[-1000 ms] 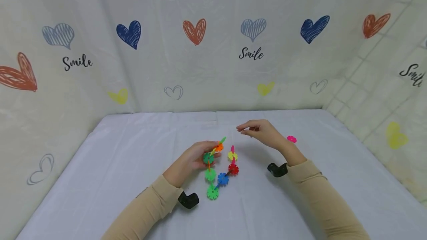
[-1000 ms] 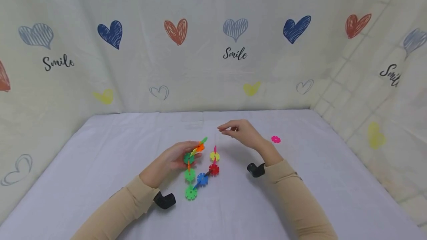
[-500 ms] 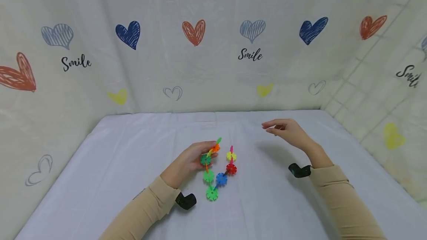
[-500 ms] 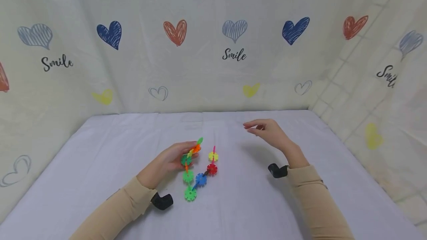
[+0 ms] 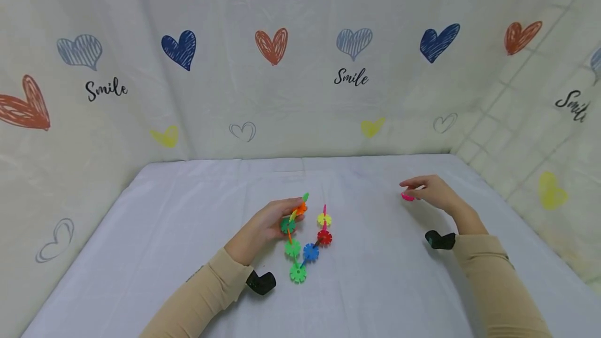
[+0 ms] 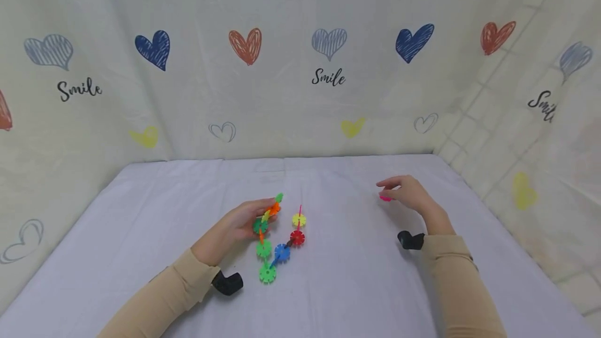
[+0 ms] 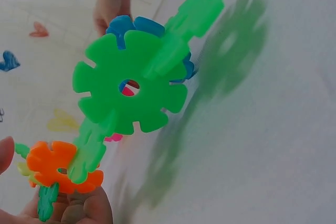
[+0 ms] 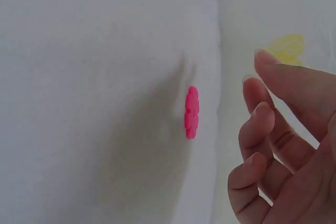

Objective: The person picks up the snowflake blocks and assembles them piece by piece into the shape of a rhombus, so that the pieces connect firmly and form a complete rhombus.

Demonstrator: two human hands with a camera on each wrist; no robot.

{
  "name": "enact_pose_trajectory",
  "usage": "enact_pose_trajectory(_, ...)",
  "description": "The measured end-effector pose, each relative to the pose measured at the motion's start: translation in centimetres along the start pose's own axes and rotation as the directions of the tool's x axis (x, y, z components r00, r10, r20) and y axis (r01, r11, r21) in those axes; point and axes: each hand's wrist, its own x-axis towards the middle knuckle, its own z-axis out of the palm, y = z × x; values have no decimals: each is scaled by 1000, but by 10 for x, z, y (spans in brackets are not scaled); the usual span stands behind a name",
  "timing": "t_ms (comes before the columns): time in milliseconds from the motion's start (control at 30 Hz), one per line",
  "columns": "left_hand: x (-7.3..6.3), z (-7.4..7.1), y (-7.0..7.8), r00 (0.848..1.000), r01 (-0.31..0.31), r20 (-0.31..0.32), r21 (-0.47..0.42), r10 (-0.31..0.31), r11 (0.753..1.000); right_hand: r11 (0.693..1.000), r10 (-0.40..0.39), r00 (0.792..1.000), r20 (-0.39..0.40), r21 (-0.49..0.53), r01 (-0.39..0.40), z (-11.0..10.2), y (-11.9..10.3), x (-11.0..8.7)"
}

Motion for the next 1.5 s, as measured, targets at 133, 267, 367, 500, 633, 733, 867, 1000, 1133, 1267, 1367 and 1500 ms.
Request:
enact_pose_trajectory(133, 0, 1, 1, 1000, 17, -15, -4, -17, 1000, 999, 54, 998, 32, -9, -53, -4, 8, 2)
enact_pose_trajectory(267, 0, 1, 2, 999, 34, -21, -9, -34, 999, 996, 92, 994, 54, -28, -90, -6, 16, 5)
enact_pose_trajectory(367, 1, 1, 2, 999, 37, -19, -5, -37, 999, 992, 117, 991, 63, -47, -114, -6, 20, 7)
enact_pose_trajectory(500, 1, 0, 3, 999, 39, -17, -1, -39, 999, 990, 138, 988, 73, -49, -134, -7, 23, 12)
enact_pose_trajectory(633, 1, 1, 3, 999, 40, -18, 0, -40, 999, 987, 154, 985, 82, -46, -151, -6, 25, 16)
enact_pose_trajectory(733, 0, 1, 3, 999, 43, -15, 2, -43, 999, 984, 171, 982, 83, -56, -166, -6, 24, 18)
enact_pose_trajectory(867, 2, 1, 2, 999, 49, -13, 6, -49, 999, 981, 189, 978, 85, -57, -184, -6, 23, 19)
enact_pose_trajectory(1000, 3, 1, 2, 999, 50, -18, 5, -50, 999, 980, 201, 975, 90, -33, -199, -5, 26, 22)
enact_pose_trajectory(1133, 2, 1, 3, 999, 41, -17, 8, -41, 999, 981, 194, 977, 84, 6, -195, -4, 27, 23)
enact_pose_trajectory(1267, 4, 1, 2, 999, 36, -10, 10, -36, 999, 984, 169, 985, 40, 44, -171, -3, 24, 21)
enact_pose_trajectory(1367, 4, 1, 2, 999, 39, -14, 2, -39, 999, 984, 159, 987, -5, 78, -158, -2, 21, 18)
enact_pose_trajectory(1500, 3, 1, 1, 999, 36, -13, -5, -36, 999, 980, 151, 986, -70, 141, -140, 2, 15, 17)
